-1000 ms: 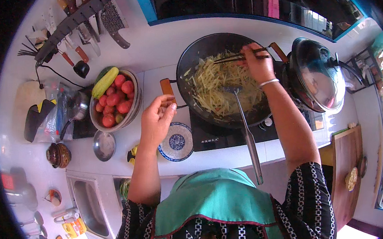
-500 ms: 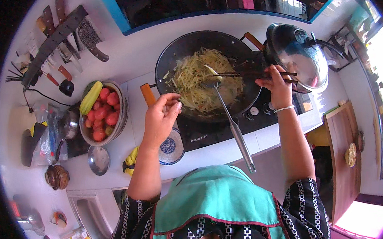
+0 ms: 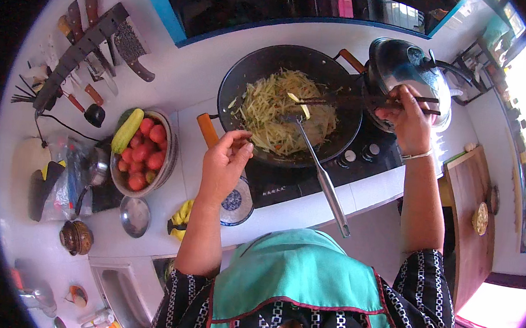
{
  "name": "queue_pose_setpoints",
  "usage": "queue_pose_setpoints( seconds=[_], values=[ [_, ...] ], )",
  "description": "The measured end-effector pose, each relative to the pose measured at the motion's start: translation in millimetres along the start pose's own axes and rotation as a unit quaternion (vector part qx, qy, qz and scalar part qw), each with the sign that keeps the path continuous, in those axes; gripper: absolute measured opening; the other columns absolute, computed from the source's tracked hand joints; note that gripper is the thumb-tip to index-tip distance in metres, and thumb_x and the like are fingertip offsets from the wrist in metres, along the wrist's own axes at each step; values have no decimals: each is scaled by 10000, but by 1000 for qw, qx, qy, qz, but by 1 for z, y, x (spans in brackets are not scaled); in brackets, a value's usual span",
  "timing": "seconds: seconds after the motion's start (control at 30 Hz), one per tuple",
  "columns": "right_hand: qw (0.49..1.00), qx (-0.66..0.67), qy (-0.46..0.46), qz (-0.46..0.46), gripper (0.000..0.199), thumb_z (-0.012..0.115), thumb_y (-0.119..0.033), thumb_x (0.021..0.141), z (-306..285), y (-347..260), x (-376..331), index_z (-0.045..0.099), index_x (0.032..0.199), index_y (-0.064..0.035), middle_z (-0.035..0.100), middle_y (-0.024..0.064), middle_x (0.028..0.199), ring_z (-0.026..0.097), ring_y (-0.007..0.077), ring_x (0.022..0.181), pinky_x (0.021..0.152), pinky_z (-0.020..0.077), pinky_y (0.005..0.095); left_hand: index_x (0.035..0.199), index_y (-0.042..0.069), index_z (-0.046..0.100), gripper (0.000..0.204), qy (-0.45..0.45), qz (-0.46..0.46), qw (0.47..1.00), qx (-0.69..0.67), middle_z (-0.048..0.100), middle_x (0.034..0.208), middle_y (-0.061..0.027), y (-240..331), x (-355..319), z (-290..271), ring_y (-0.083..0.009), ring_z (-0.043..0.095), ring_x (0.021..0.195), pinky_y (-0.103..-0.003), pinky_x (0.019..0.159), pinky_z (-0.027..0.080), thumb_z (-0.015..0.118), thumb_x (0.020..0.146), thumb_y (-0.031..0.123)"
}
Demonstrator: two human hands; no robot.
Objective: The person uses a hose to spray water on the ground and moves a pink mat. They then enter a kitchen to stir-fry shredded potatoes in a wok using a spatula and chopsticks, eventually transferring the food into a bowl.
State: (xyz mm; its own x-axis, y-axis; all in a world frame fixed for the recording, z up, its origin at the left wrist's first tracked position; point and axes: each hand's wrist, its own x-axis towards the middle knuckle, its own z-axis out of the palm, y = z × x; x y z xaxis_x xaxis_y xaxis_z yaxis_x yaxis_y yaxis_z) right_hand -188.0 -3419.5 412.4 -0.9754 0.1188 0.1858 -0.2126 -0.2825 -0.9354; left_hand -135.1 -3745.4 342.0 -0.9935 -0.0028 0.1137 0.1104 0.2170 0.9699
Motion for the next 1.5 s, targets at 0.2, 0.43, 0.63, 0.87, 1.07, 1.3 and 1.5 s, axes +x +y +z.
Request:
queue_pose_setpoints(
  seconds=[0.2,0.43,0.63,0.87,1.07,1.3,1.5],
  values=[
    [998,50,26,20,181,478,-188,890,1,-1,7,528,928,-18,562,79,822,612,221,588,529,537,319,1008,10,566,200,-5,-5,1000,-24,605,819,-39,-2,-2,1,-82,576,725,-210,669,461,572,825,90],
    [906,243,-342,58,275,381,-264,906,14,-18,16,394,741,-44,406,81,681,510,138,378,335,431,171,1007,4,572,207,-296,-62,942,-143,607,858,-60,17,-4,-3,-128,585,794,-256,722,472,594,813,72],
    [733,345,-584,42,264,405,-234,918,98,-38,27,467,743,-46,461,103,689,570,179,429,386,492,218,1016,24,576,247,-397,-38,914,-69,613,890,-60,30,-21,-5,-120,583,836,-261,744,465,622,788,107],
    [730,387,-564,8,263,454,-224,910,114,-84,1,520,716,-60,475,92,637,609,197,495,413,498,239,1007,29,587,250,-395,-21,916,-68,618,884,-64,39,-17,2,-123,594,831,-257,749,468,631,779,122],
    [926,294,-232,33,303,450,-307,892,126,-41,10,436,693,-80,412,47,683,461,149,463,423,422,241,1008,40,586,242,-333,-43,940,-66,619,878,-58,30,-31,-32,-109,592,827,-249,765,460,633,789,132],
    [650,-408,-530,-360,126,579,-100,678,222,-28,-76,567,797,-62,487,65,780,536,233,657,574,477,315,1079,-35,521,348,-147,-124,877,-440,581,1008,-109,-3,-55,-63,-181,561,943,-307,843,441,504,873,245],
    [467,-465,-645,-388,224,529,-119,704,275,85,-146,559,914,-47,509,100,823,581,238,717,592,475,339,1026,-8,560,319,30,-169,860,-481,599,956,-81,-74,-107,-93,-170,569,878,-303,763,451,496,865,260]
  ],
)
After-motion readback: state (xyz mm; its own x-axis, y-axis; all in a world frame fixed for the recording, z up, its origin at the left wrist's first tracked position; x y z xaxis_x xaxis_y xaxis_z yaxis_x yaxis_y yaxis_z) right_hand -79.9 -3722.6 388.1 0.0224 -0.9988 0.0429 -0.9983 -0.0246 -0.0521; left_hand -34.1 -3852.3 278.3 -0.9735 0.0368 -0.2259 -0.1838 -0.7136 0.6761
